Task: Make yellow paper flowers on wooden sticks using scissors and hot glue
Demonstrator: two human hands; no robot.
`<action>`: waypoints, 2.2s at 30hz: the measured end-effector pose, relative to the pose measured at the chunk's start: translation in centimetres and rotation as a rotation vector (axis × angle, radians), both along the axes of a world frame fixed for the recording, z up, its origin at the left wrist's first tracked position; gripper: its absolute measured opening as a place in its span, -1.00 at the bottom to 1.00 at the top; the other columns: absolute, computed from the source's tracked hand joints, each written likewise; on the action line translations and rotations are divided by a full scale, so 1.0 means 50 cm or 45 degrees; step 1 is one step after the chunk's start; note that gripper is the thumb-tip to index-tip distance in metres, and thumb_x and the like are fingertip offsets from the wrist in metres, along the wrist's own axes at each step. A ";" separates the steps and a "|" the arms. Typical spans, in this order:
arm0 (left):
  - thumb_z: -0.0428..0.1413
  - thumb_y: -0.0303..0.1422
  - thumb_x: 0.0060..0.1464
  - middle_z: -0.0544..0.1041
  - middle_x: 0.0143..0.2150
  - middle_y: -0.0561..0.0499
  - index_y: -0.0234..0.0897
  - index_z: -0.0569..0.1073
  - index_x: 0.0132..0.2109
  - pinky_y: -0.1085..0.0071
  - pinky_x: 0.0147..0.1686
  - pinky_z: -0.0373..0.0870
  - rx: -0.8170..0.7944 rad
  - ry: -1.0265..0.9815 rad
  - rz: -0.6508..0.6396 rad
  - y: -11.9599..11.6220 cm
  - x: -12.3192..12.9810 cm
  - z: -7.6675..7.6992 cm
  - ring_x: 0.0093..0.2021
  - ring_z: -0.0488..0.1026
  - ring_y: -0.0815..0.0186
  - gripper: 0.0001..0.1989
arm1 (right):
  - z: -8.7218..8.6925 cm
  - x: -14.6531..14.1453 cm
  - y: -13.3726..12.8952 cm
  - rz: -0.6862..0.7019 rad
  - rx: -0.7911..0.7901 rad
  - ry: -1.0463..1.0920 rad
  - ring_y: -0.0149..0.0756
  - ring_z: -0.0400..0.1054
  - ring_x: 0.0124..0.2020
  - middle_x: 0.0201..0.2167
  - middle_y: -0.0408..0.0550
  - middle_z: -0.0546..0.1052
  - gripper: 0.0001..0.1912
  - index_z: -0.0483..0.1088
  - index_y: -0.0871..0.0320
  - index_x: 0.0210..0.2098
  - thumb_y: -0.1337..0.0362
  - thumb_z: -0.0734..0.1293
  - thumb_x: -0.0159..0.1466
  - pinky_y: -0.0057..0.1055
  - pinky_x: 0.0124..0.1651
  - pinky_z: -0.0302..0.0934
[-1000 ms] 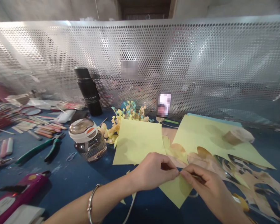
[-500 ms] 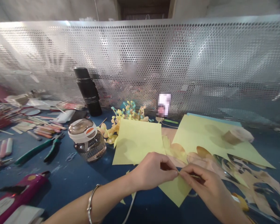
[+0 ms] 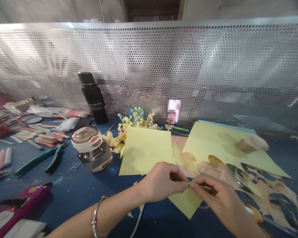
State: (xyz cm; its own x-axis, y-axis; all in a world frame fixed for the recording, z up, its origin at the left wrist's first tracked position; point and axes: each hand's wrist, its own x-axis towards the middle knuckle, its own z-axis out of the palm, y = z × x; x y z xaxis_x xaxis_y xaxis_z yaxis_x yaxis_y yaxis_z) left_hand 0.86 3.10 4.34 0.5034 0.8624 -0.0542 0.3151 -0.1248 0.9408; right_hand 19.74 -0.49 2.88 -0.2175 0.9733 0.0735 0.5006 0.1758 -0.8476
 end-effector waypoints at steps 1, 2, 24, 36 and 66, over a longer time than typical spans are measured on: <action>0.18 -0.32 -0.08 0.56 -0.44 -0.02 -0.34 0.57 -0.35 0.52 -0.45 0.29 0.000 0.001 -0.002 0.000 0.000 0.001 -0.43 0.42 0.36 -0.83 | 0.000 -0.001 -0.001 -0.009 0.002 0.001 -0.31 0.36 -0.44 -0.52 -0.14 0.46 -0.70 0.44 0.10 -0.45 0.05 0.24 0.24 -0.53 -0.43 0.29; 0.17 -0.32 -0.08 0.56 -0.44 -0.03 -0.35 0.57 -0.35 0.52 -0.45 0.29 0.000 0.001 -0.002 0.000 0.000 0.001 -0.43 0.42 0.36 -0.83 | 0.001 -0.002 -0.002 -0.023 0.004 0.003 -0.31 0.35 -0.44 -0.52 -0.14 0.45 -0.70 0.43 0.10 -0.45 0.05 0.24 0.24 -0.53 -0.43 0.29; 0.11 -0.24 0.01 0.51 -0.46 0.00 -0.37 0.55 -0.36 0.50 -0.47 0.23 0.048 -0.003 -0.025 0.001 0.004 -0.008 -0.47 0.34 0.38 -0.74 | -0.006 -0.004 -0.002 -0.082 0.049 0.043 -0.33 0.34 -0.53 -0.58 -0.15 0.42 -0.68 0.45 0.10 -0.49 0.01 0.27 0.20 -0.56 -0.53 0.28; 0.10 -0.25 0.02 0.52 -0.46 0.01 -0.35 0.55 -0.37 0.51 -0.45 0.25 0.062 0.009 0.003 -0.003 0.004 -0.002 -0.44 0.37 0.38 -0.76 | -0.008 -0.018 -0.006 -0.162 -0.037 0.195 -0.29 0.37 -0.50 -0.57 -0.14 0.46 -0.69 0.42 0.10 -0.51 0.02 0.27 0.18 -0.53 -0.50 0.30; 0.10 -0.26 0.02 0.49 -0.46 0.03 -0.34 0.54 -0.37 0.55 -0.49 0.22 -0.005 -0.035 0.055 -0.026 0.012 -0.003 -0.48 0.29 0.44 -0.77 | -0.006 0.006 -0.007 0.040 -0.169 0.103 -0.36 0.21 -0.51 -0.57 -0.18 0.28 -0.62 0.37 0.12 -0.49 -0.02 0.20 0.25 -0.53 -0.51 0.16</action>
State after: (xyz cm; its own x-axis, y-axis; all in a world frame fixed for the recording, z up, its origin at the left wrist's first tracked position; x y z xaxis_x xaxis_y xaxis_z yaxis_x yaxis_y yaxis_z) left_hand 1.44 1.78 4.17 0.4667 0.8833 -0.0442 0.2941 -0.1078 0.9497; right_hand 20.02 -0.83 2.56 -0.2463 0.9685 -0.0367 0.4259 0.0741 -0.9017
